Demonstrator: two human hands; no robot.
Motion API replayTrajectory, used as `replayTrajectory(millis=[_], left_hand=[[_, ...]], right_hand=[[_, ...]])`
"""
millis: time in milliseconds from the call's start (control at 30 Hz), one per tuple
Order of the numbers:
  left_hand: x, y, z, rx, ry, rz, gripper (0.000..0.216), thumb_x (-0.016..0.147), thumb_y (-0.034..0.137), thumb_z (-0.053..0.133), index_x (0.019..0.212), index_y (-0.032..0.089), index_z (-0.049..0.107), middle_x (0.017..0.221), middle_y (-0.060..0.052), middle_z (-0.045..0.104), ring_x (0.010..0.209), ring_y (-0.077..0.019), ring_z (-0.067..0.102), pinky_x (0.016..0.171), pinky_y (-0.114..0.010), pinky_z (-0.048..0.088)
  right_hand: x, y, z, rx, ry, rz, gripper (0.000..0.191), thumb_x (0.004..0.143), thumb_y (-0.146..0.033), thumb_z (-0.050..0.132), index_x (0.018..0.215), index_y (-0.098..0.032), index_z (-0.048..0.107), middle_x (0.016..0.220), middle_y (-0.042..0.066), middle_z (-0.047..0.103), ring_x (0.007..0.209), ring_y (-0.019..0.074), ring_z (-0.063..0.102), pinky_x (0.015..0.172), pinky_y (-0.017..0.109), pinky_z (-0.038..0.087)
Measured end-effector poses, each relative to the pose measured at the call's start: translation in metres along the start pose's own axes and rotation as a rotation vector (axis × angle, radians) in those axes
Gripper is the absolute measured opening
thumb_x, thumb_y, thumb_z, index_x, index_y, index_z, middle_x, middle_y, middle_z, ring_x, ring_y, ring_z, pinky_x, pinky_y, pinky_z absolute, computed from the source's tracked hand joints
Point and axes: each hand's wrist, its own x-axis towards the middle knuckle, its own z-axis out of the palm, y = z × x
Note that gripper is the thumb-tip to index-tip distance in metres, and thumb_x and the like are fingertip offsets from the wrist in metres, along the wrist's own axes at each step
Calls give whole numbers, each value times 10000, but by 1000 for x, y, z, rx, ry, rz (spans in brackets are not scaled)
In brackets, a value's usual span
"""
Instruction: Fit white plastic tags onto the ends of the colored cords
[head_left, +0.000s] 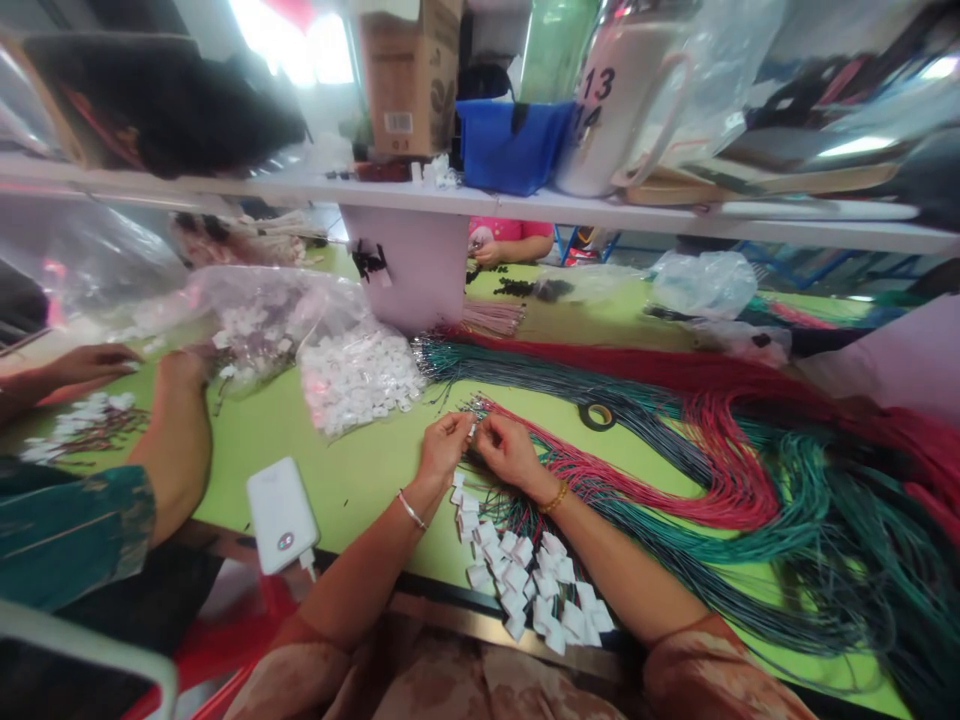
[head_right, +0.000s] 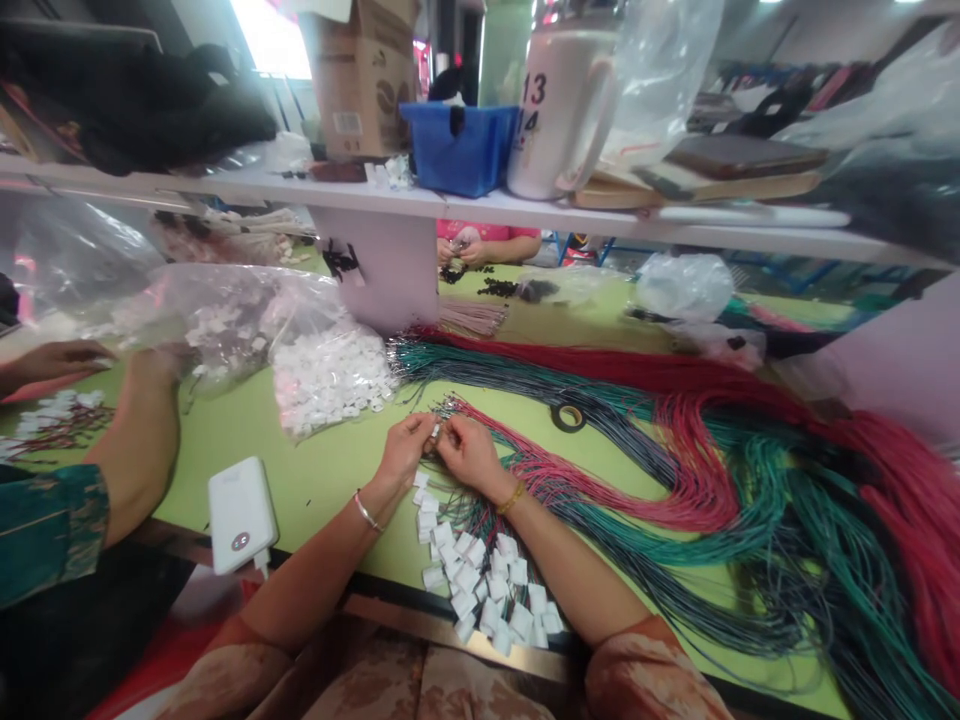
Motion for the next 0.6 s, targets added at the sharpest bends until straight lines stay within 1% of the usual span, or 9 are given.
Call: replayTrajectory(millis=[67, 100, 133, 200, 267, 333, 467, 600], left_hand=[[3, 2, -5, 20, -4, -43, 349, 619, 450, 749, 695, 121, 663, 548, 18, 544, 460, -54, 389, 459, -207, 264], [5, 3, -8, 30, 0, -66, 349, 609, 447, 757, 693, 120, 666, 556, 12, 556, 452, -53, 391, 451, -206, 259], [7, 5, -12, 38, 6, -84, 349, 598, 440, 765, 697, 119, 670, 570, 4, 571, 448, -51, 396, 445, -205, 259], [11, 7, -18, 38, 4, -122, 348, 574, 420, 784, 705, 116, 677, 600, -11, 599, 447, -51, 413, 440, -203, 266], [14, 8, -22, 14, -11, -157, 346, 552, 399, 798, 705, 112, 679, 624, -23, 617, 455, -52, 433, 442, -199, 279], [15, 8, -23, -20, -31, -187, 343, 540, 380, 807, 709, 110, 680, 641, -28, 624, 466, -52, 445, 445, -192, 286], [14, 6, -22, -77, -58, -226, 341, 544, 361, 812, 728, 106, 681, 674, -38, 635, 483, -48, 453, 451, -181, 292], [13, 5, -22, -93, -74, -214, 345, 556, 370, 809, 738, 106, 681, 690, -41, 641, 497, -50, 454, 465, -183, 307]], right_hand=[[5, 10, -11, 36, -44, 9, 239, 874, -345, 444, 730, -181, 541, 678, 15, 567, 607, 131, 469, 583, 243, 342], [8, 16, -17, 17, -52, 32, 257, 890, -355, 429, 768, -176, 567, 701, 20, 581, 629, 136, 485, 600, 245, 350], [11, 21, -23, -47, -58, 61, 260, 893, -358, 437, 788, -173, 586, 705, 23, 583, 638, 140, 489, 609, 248, 348], [14, 30, -32, -258, -95, 98, 199, 858, -330, 512, 811, -170, 619, 745, 38, 591, 664, 148, 493, 619, 256, 327], [14, 33, -34, -459, -143, 104, 146, 832, -284, 551, 839, -173, 644, 810, 62, 598, 700, 157, 499, 621, 264, 302], [13, 32, -32, -574, -186, 98, 161, 860, -263, 518, 874, -178, 654, 852, 76, 603, 727, 163, 505, 621, 270, 285], [11, 31, -30, -651, -234, 62, 245, 938, -288, 418, 913, -178, 636, 869, 75, 608, 751, 164, 510, 635, 268, 280], [12, 33, -33, -725, -170, -7, 287, 958, -297, 369, 910, -166, 620, 896, 96, 609, 785, 179, 509, 645, 276, 273]])
